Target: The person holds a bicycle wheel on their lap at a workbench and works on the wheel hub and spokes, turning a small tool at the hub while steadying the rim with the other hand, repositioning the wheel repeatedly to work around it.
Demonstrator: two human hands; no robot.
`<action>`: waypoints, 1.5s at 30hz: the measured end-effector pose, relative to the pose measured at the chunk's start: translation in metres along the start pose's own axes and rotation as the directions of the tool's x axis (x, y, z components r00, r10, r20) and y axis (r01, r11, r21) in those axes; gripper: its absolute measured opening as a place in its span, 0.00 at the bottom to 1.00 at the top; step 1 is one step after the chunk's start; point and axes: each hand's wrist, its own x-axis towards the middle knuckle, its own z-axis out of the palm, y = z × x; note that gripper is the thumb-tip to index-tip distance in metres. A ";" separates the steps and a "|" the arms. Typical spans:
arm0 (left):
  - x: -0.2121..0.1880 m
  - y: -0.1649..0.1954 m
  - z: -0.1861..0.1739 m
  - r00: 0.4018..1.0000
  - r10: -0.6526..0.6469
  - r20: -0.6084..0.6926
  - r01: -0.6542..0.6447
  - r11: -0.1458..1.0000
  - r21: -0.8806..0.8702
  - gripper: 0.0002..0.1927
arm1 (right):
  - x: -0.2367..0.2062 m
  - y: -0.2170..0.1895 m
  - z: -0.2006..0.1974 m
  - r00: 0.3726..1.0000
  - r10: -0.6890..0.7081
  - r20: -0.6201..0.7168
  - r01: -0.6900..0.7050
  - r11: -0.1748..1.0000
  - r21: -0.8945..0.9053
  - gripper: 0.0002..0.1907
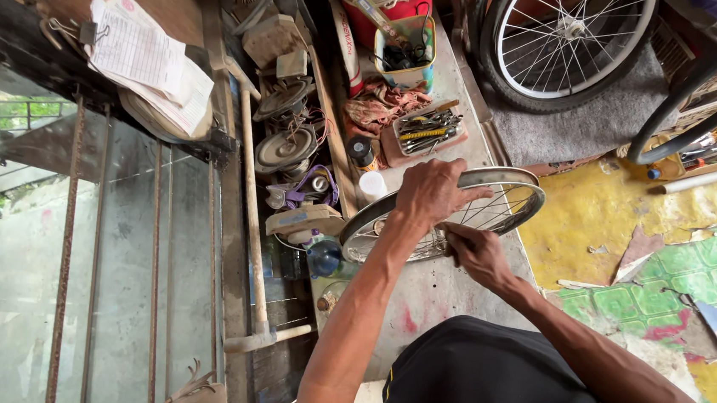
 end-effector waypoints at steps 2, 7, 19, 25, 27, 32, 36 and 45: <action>-0.006 -0.001 -0.009 0.998 0.020 -0.062 -0.022 0.999 -0.026 0.35 | -0.011 -0.006 -0.014 1.000 -0.013 0.013 0.010 0.984 0.177 0.15; -0.019 -0.005 -0.028 0.980 0.043 -0.195 -0.073 0.986 -0.147 0.33 | -0.022 -0.017 -0.046 0.988 -0.032 -0.153 0.088 0.922 0.378 0.17; -0.019 -0.011 -0.036 0.981 -0.040 -0.188 0.008 0.986 -0.166 0.39 | 0.032 0.001 -0.033 0.990 0.004 -0.140 0.012 0.994 0.110 0.15; -0.023 -0.011 -0.034 0.947 0.018 -0.321 -0.054 0.993 -0.105 0.41 | 0.038 -0.001 -0.033 0.997 0.032 -0.065 -0.027 0.997 0.077 0.15; -0.021 -0.012 -0.036 0.974 -0.044 -0.223 0.008 0.987 -0.161 0.42 | 0.042 -0.008 -0.039 0.997 0.075 -0.018 -0.071 0.982 0.173 0.14; -0.019 -0.013 -0.038 0.971 -0.030 -0.235 0.006 0.994 -0.105 0.44 | 0.045 -0.024 -0.048 0.998 0.045 -0.035 -0.037 0.977 0.209 0.14; -0.020 -0.011 -0.032 0.987 -0.083 -0.135 0.075 0.995 -0.065 0.46 | 0.038 -0.026 -0.046 1.000 -0.009 -0.015 0.008 1.000 -0.021 0.12; -0.017 -0.011 -0.028 0.937 0.056 -0.345 -0.102 0.988 -0.117 0.45 | 0.041 -0.014 -0.050 0.994 -0.100 -0.044 0.109 0.948 0.300 0.12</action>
